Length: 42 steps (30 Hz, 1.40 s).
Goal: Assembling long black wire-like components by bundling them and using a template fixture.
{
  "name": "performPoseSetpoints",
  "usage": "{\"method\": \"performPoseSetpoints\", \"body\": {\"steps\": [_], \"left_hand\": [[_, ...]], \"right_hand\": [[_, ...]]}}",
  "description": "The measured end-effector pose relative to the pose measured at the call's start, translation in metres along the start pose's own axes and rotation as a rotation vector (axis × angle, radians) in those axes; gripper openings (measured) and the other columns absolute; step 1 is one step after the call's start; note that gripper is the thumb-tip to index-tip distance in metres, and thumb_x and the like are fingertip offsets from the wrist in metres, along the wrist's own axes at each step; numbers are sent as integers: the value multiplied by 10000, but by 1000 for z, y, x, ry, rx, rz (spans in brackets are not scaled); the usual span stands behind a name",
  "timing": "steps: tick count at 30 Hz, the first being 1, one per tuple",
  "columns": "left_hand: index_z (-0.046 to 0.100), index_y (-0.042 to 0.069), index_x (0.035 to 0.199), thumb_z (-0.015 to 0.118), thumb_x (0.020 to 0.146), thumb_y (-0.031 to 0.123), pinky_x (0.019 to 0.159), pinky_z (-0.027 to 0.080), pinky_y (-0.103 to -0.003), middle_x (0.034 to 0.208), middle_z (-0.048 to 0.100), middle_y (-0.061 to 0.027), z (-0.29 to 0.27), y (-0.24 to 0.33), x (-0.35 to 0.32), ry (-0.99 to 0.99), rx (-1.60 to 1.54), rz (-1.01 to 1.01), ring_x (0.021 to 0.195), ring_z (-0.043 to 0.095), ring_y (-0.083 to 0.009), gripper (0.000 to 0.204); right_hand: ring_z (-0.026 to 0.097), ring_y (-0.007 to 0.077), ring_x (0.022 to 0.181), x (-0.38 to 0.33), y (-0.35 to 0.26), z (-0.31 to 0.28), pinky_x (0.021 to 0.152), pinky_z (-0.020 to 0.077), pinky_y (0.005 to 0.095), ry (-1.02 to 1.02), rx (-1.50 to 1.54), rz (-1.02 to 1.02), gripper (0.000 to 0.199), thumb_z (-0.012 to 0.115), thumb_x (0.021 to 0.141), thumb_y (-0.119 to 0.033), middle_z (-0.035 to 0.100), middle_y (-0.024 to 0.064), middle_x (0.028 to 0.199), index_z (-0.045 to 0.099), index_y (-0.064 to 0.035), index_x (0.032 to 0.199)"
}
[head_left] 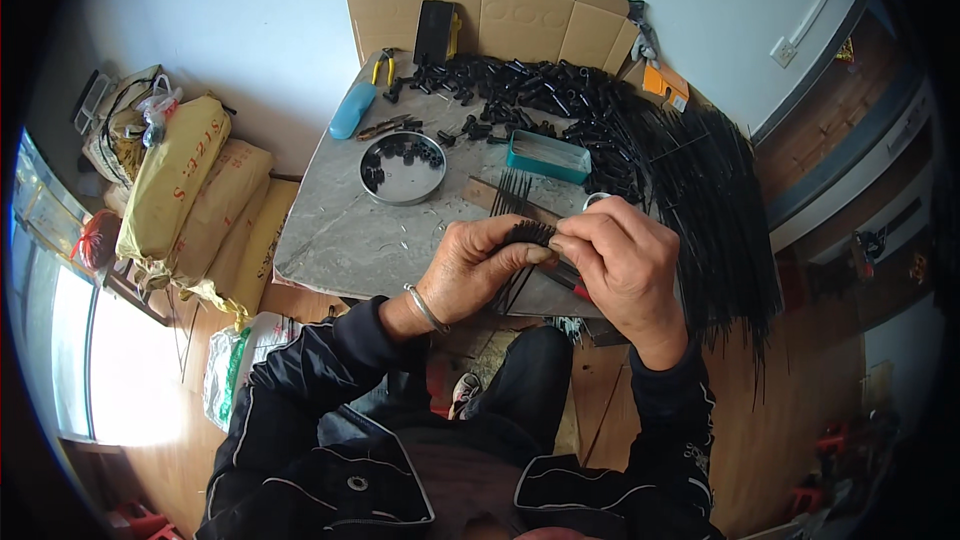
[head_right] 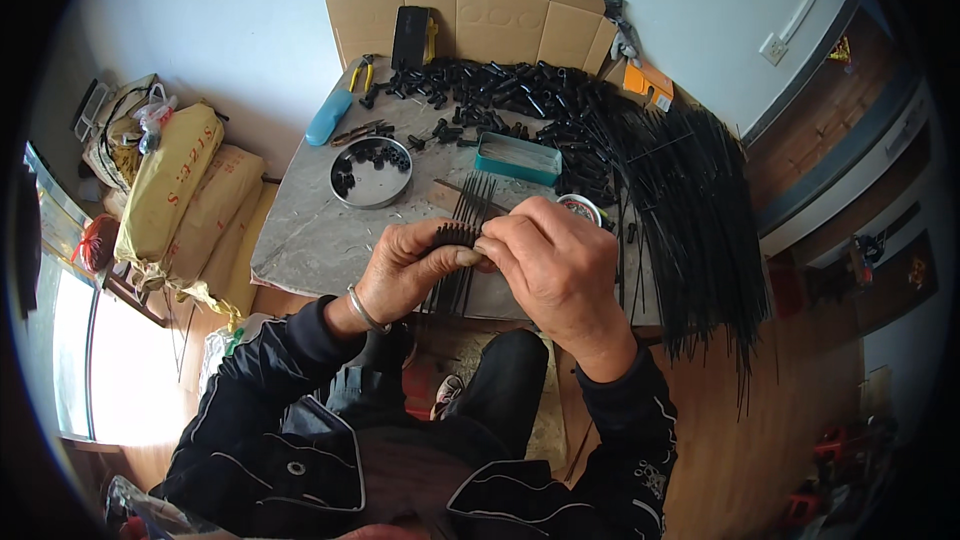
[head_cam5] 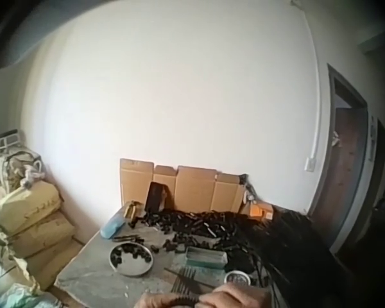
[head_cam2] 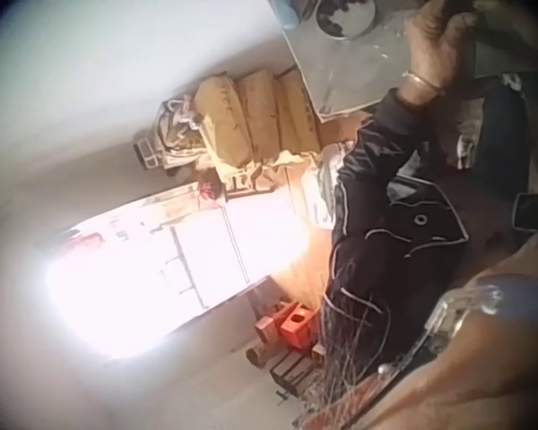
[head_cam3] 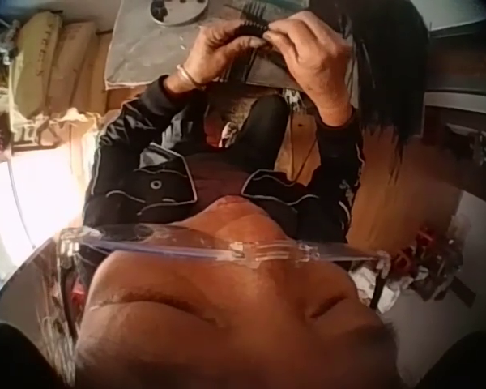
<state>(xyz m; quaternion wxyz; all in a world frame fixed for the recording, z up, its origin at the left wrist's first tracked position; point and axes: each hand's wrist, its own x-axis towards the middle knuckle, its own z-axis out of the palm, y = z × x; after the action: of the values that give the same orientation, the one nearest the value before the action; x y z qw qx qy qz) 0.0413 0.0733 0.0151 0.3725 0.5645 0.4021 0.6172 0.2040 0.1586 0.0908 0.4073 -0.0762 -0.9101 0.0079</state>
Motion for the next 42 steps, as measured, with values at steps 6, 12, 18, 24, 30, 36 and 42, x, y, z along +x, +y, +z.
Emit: {"method": "performPoseSetpoints", "body": {"steps": [6, 12, 18, 24, 30, 36, 42], "left_hand": [[656, -17, 1035, 600, 920, 56, 816, 500, -245, 930, 695, -52, -2, 0, 0, 6, -16, -31, 888, 612, -83, 147], [650, -20, 1087, 615, 914, 70, 781, 500, -232, 922, 686, -24, -5, 5, 1, -44, 72, -11, 856, 580, -55, 198], [654, -15, 1081, 650, 894, 95, 755, 507, -232, 893, 687, -16, -5, 8, 2, -53, 146, -31, 847, 576, -47, 217], [675, 9, 1057, 708, 844, 113, 723, 530, -254, 854, 713, -55, -20, 20, 14, -192, 512, 114, 804, 625, -65, 240], [690, 26, 1059, 740, 815, 143, 746, 533, -270, 897, 721, -74, -18, 18, 13, -212, 398, 45, 835, 640, -78, 275], [683, 26, 1085, 743, 807, 160, 751, 534, -269, 917, 722, -77, -17, 8, 11, -198, 381, 90, 848, 639, -80, 314], [678, 19, 1090, 747, 803, 178, 743, 535, -275, 915, 722, -80, -16, 14, 16, -241, 357, 74, 838, 643, -78, 336]], "right_hand": [[630, 134, 561, -9, 3, 7, 483, 492, 251, -29, 184, 228, 247, 803, 724, -110, 604, 43, 661, 568, -43, 759], [621, 138, 542, -8, 1, 3, 468, 483, 257, -50, 80, 171, 279, 809, 721, -132, 579, 45, 650, 547, -42, 753], [602, 151, 513, -8, 0, 0, 449, 465, 265, -52, 108, 138, 340, 824, 694, -228, 553, 49, 646, 538, -50, 734], [594, 144, 502, -11, -2, 7, 444, 459, 265, -82, 139, 161, 361, 827, 682, -266, 553, 44, 646, 541, -52, 733], [583, 154, 505, -8, -3, -1, 448, 452, 272, -97, 73, 130, 348, 833, 660, -251, 547, 34, 642, 547, -57, 703], [569, 165, 505, 0, -8, -10, 443, 440, 277, -126, -96, 28, 337, 830, 647, -256, 533, 30, 634, 558, -64, 702], [559, 155, 489, -7, 4, 3, 433, 432, 272, -43, 11, 6, 360, 822, 655, -301, 517, 25, 616, 547, -73, 690]]}}
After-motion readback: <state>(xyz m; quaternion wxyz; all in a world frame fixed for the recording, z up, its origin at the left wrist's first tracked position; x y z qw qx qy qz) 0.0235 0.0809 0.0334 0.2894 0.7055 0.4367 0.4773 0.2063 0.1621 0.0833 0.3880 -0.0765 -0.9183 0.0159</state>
